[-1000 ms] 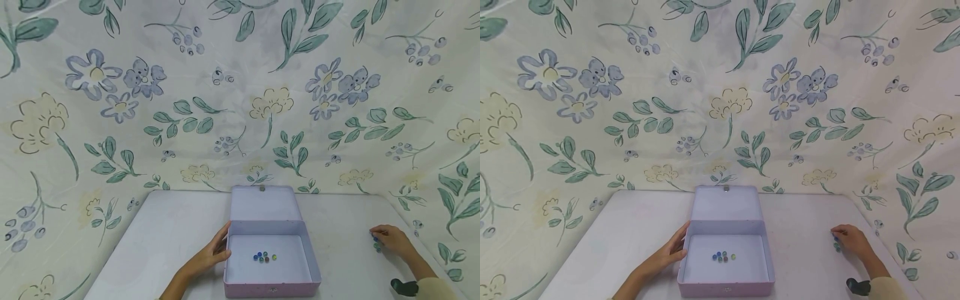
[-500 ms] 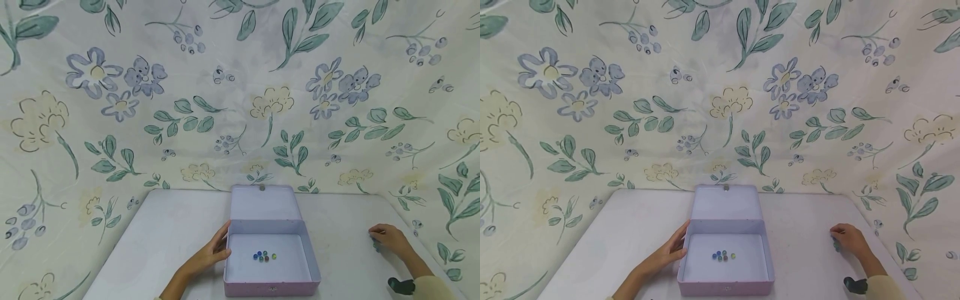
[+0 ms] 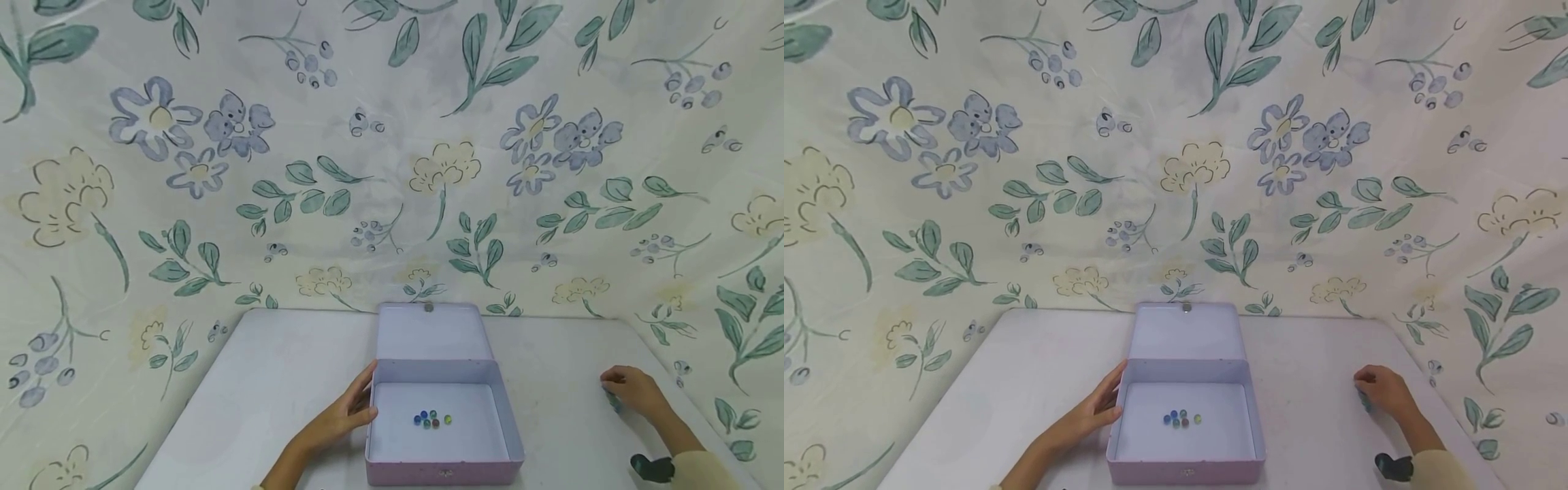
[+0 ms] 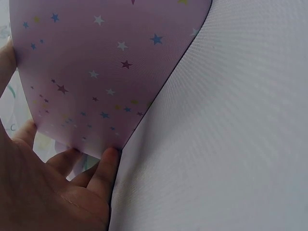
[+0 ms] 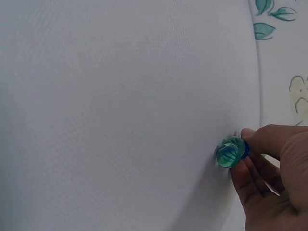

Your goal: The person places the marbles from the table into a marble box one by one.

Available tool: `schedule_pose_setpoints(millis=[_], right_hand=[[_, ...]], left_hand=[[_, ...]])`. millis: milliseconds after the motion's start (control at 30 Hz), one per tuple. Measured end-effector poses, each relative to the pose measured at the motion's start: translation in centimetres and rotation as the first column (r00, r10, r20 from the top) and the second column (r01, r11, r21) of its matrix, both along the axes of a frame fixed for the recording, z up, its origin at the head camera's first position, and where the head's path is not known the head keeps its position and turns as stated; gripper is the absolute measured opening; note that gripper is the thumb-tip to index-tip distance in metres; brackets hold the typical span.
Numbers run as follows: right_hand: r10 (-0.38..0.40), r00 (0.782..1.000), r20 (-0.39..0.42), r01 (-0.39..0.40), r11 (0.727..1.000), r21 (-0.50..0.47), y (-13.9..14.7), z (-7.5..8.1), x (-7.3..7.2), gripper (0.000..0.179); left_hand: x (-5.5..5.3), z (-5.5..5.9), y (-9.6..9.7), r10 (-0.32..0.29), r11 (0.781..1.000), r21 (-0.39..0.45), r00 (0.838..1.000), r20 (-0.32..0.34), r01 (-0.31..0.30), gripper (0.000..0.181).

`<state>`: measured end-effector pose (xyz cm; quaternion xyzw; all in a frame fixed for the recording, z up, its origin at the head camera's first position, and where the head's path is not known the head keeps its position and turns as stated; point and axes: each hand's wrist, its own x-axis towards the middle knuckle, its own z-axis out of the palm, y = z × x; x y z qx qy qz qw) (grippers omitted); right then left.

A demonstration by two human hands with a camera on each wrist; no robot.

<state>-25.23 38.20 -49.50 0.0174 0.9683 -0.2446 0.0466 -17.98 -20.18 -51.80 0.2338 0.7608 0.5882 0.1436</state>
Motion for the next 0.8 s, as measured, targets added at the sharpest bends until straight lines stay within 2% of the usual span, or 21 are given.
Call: schedule_pose_setpoints(millis=[500, 800], right_hand=[[0.038, 0.997, -0.066, -0.036, 0.999, 0.037, -0.34, 0.01, 0.43, 0.019], [0.06, 0.985, -0.159, -0.051, 0.997, 0.062, 0.06, -0.21, 0.48, 0.022]], left_hand=[[0.0, 0.11, 0.12, 0.013, 1.0, 0.001, 1.0, 0.008, -0.013, 0.08], [-0.02, 0.03, 0.13, 0.019, 1.0, 0.009, 1.0, 0.015, -0.019, 0.08]])
